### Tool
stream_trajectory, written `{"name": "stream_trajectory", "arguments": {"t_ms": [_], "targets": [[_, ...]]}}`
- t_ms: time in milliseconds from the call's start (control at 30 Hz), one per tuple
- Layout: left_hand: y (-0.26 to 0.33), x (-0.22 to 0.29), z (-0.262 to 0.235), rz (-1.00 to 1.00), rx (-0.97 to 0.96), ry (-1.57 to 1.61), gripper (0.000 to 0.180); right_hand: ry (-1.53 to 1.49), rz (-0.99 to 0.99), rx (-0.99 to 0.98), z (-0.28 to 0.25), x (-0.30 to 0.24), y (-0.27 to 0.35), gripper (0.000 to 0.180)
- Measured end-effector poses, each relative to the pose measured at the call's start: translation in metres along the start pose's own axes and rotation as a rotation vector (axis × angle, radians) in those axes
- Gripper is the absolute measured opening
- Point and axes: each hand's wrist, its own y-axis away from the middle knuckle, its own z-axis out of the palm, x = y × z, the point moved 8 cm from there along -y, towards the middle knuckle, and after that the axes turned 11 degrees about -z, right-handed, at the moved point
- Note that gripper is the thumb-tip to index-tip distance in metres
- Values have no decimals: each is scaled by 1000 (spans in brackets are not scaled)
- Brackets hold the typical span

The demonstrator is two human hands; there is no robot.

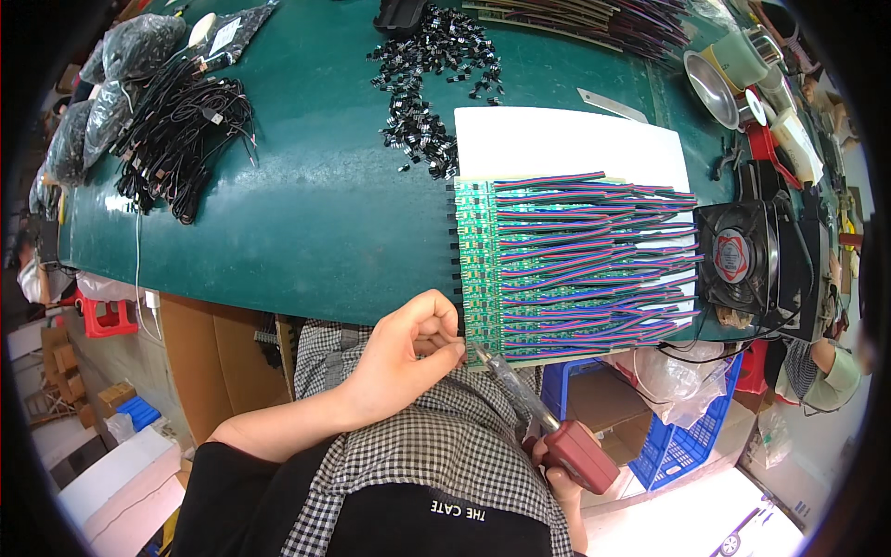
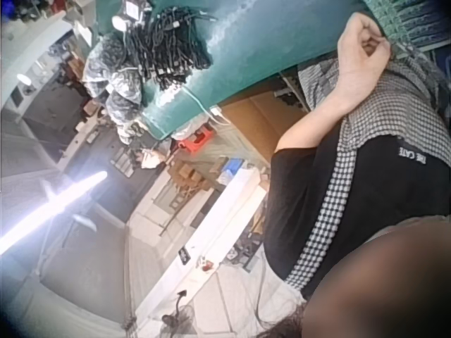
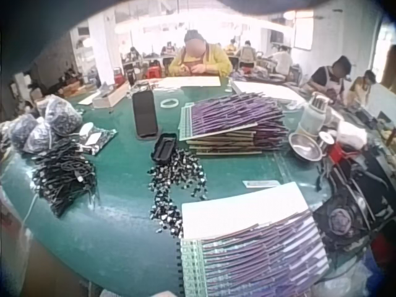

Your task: The person solders insulated wires to a row of small circuit board strips using a soldering iron and solder wire.

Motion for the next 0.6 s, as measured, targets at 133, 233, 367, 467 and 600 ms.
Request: {"name": "stream_trajectory", "arguments": {"t_ms": [133,233,367,467,600], "targets": [[0,1,0,-12,-11,14,15,26,-4,-19,-4,10,10,75],[0,-1,0,-5,-8,13,15,70,-38,-36,-3,5,4,75],[0,0,1,5,-7,28,15,50,-36,-31,-2,1,2,74],[0,0,1,11,-9,19,15,23,-10,-21,0,-1,0,74],[0,-1,1,7,-6,13,14,-1,13,21,-1,-5,-6,72]]}}
